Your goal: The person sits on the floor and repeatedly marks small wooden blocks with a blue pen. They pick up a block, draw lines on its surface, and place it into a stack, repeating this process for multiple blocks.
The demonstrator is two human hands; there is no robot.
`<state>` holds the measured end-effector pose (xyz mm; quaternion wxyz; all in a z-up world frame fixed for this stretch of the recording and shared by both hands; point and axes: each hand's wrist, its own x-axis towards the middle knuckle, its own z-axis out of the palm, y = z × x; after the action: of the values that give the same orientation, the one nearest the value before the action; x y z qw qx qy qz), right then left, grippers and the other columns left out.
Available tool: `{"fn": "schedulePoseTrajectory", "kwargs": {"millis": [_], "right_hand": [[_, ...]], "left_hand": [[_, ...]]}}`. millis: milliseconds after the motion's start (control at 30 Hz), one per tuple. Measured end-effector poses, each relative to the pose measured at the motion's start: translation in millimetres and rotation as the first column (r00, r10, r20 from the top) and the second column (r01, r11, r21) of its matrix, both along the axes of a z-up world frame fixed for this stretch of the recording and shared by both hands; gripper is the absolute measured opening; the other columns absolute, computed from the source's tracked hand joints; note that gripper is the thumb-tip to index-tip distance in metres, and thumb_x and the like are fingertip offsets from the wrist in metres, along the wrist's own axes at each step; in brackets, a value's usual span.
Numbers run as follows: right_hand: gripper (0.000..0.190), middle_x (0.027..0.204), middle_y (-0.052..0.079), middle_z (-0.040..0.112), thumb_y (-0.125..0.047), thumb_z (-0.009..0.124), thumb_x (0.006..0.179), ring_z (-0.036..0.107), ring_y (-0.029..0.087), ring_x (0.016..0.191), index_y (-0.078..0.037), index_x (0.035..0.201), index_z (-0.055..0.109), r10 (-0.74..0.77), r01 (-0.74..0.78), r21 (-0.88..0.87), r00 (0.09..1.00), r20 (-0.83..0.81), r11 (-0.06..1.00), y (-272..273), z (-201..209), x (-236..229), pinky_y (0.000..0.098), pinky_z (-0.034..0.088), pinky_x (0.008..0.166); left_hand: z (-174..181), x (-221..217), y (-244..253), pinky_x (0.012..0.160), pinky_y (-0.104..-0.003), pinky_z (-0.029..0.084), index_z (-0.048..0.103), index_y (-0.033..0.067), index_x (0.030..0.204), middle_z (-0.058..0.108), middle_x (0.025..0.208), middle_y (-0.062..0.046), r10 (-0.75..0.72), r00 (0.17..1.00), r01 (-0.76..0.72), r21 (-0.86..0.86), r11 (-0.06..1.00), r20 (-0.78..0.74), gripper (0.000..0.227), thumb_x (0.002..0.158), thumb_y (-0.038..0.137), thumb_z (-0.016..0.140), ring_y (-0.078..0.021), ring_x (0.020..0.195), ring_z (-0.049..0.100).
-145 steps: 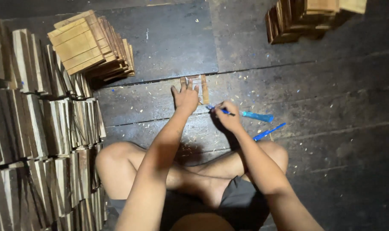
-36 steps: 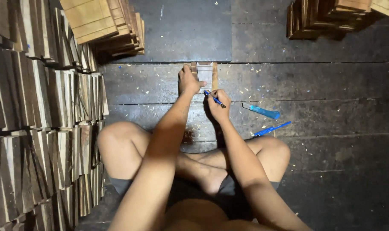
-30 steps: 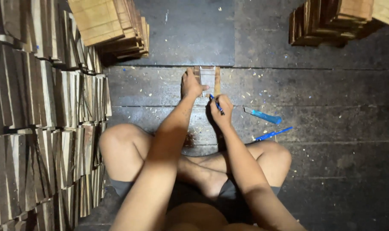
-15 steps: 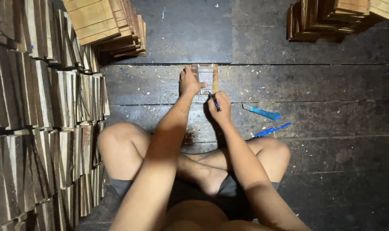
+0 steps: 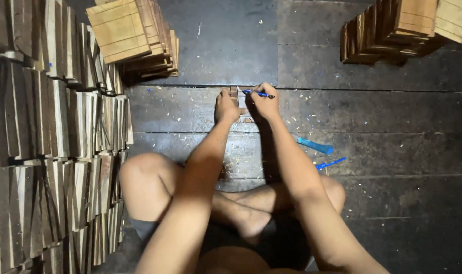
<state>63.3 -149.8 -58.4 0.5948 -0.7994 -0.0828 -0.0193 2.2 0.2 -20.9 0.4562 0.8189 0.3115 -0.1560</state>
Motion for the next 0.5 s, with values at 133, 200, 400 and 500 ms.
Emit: {"fn": "schedulePoseTrajectory", "kwargs": {"millis": [133,200,400,500], "right_hand": [[0.015,0.079,0.012,0.075,-0.002,0.076,0.075,0.073,0.024,0.077,-0.004,0.072,0.061,0.046,-0.049,-0.048,0.997,-0.062,0.998,13,-12,17,0.0343,0.054,0.069],[0.015,0.08,0.016,0.075,0.0,0.075,0.075,0.073,0.026,0.079,-0.002,0.073,0.061,0.066,-0.068,-0.055,0.997,-0.033,0.996,18,-13,21,0.0369,0.054,0.069],[0.016,0.076,0.011,0.074,-0.006,0.077,0.075,0.071,0.023,0.077,-0.005,0.072,0.061,0.156,-0.173,-0.172,0.982,-0.107,0.97,14,-16,42,0.0342,0.054,0.07],[0.017,0.073,0.01,0.072,-0.012,0.079,0.073,0.073,0.03,0.079,-0.007,0.071,0.062,0.217,-0.252,-0.338,0.967,-0.136,0.907,0,-28,60,0.0361,0.054,0.07]], "left_hand": [[18,-7,0,0.11,-0.061,0.046,0.043,0.0097,0.131,0.048,0.146,-0.021,-0.021,1.0,0.021,-0.013,1.0,0.011,0.086,0.066,0.019,0.099,-0.0413,0.14,0.049],[27,-10,0,0.111,-0.061,0.045,0.043,0.008,0.131,0.048,0.147,-0.021,-0.024,1.0,0.024,-0.028,0.999,0.0,0.085,0.067,0.017,0.098,-0.0417,0.14,0.049],[15,-5,0,0.112,-0.06,0.045,0.041,0.0101,0.13,0.047,0.147,-0.018,-0.033,0.999,0.033,-0.025,0.999,-0.021,0.086,0.067,0.018,0.099,-0.0397,0.141,0.048],[16,-4,1,0.111,-0.06,0.046,0.041,0.0112,0.13,0.048,0.146,-0.018,-0.028,0.999,0.028,-0.022,0.999,-0.027,0.086,0.067,0.019,0.099,-0.0395,0.14,0.049]]}}
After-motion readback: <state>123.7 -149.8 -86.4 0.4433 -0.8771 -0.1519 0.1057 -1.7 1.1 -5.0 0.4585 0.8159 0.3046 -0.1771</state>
